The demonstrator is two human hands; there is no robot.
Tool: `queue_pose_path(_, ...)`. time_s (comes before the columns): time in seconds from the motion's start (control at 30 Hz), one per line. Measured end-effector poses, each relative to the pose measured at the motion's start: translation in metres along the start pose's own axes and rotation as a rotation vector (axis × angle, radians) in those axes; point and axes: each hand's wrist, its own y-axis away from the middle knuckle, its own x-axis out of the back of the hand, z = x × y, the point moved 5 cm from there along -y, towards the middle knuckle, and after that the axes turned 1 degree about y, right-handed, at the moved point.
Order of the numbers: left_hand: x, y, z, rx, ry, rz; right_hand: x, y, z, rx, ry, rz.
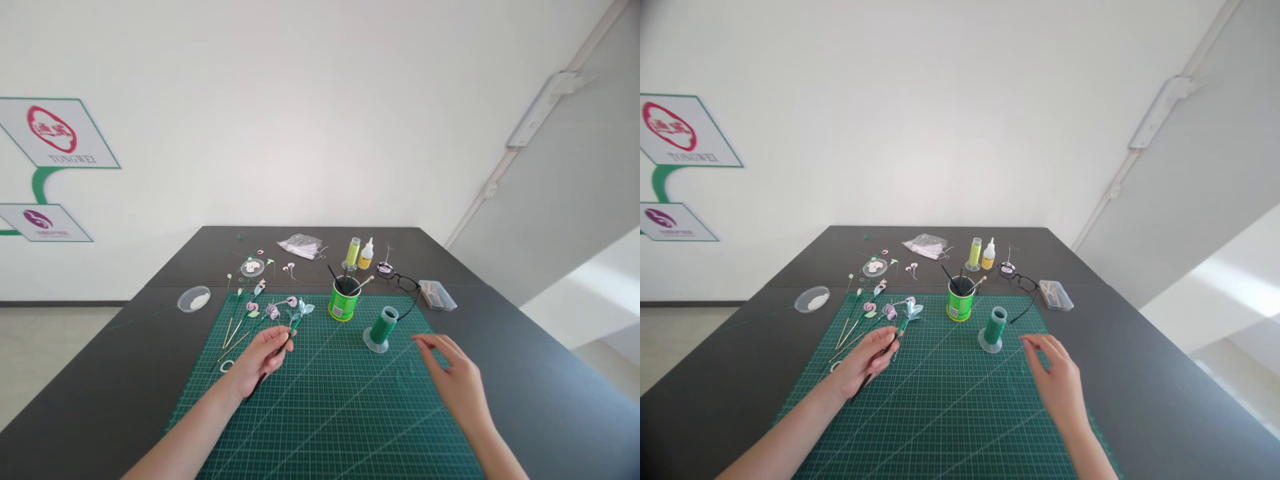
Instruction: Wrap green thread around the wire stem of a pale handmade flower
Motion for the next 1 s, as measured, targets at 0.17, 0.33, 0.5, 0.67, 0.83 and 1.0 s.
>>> queue_pose_path(0.17,0.0,-0.002,-0.002,-0.006,-0.025,0.013,-0.043,0.018,-0.078,0.192,-0.214,-0.285)
queue_pose_path(0.33,-0.002,0.0,-0.003,0.008,-0.051,0.007,-0.104,0.013,-0.109,0.04,-0.431,-0.605)
queue_pose_path(0.5,-0.003,0.001,-0.002,-0.005,-0.063,0.016,-0.141,0.012,-0.135,-0.022,-0.687,-0.959)
queue_pose_path(0.67,-0.001,0.001,-0.001,-0.01,-0.075,0.033,-0.125,0.0,-0.144,0.016,-0.583,-0.923)
queue_pose_path(0.83,-0.003,0.002,-0.003,0.015,-0.097,0.021,-0.102,-0.02,-0.139,0.035,-0.547,-0.754)
queue_pose_path(1.0,-0.01,0.005,-0.005,0.057,-0.133,-0.034,-0.103,-0.035,-0.14,0.069,-0.511,-0.623)
